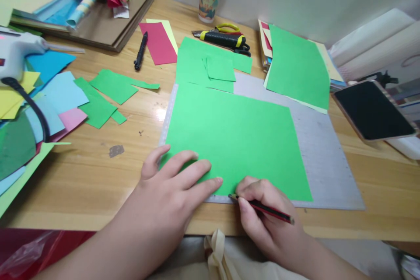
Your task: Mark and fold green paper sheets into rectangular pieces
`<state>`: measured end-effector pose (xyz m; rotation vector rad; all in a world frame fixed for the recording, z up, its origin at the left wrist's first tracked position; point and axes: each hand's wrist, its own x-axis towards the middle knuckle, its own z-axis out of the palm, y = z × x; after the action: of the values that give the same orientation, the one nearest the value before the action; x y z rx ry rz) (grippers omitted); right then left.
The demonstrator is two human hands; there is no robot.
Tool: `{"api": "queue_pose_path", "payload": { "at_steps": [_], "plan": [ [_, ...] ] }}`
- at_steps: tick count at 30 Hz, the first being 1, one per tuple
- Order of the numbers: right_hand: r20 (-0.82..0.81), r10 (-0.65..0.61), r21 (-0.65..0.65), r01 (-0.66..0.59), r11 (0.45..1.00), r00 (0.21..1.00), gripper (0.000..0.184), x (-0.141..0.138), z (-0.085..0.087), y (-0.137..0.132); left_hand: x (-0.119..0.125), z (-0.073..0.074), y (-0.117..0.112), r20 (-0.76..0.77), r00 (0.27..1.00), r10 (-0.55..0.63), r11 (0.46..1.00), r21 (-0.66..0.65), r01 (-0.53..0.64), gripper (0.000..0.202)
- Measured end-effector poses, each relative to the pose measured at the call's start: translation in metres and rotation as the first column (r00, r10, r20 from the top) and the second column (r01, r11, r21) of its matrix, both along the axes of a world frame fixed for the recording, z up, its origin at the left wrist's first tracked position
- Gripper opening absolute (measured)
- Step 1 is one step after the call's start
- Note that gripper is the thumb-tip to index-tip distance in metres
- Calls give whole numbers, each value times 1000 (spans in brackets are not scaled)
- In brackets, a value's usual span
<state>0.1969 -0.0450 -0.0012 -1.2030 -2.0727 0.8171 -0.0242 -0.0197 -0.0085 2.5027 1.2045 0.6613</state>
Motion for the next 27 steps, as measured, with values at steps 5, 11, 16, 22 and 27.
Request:
{"api": "queue_pose_path", "payload": {
  "at_steps": [5,11,16,22,27],
  "plan": [
    [27,36,24,-36,999,999,20,-2,-1,2,0,0,0,-5,1000,3,1000,4,-3,23],
    [7,3,18,-3,1000,1000,18,-1,0,1,0,1,0,-1,1000,4,1000,10,-4,23],
    [18,45,19,-45,999,999,20,0,0,0,0,0,0,-7,1000,4,1000,15,-3,24],
    [26,33,31,-33,999,999,20,1,-1,0,0,0,0,-17,1000,6,1000,24,-6,25],
    [-3,28,-15,-28,1000,1000,20,1,0,0,0,2,0,-22,1000,5,1000,-20,-5,25]
  ]
}}
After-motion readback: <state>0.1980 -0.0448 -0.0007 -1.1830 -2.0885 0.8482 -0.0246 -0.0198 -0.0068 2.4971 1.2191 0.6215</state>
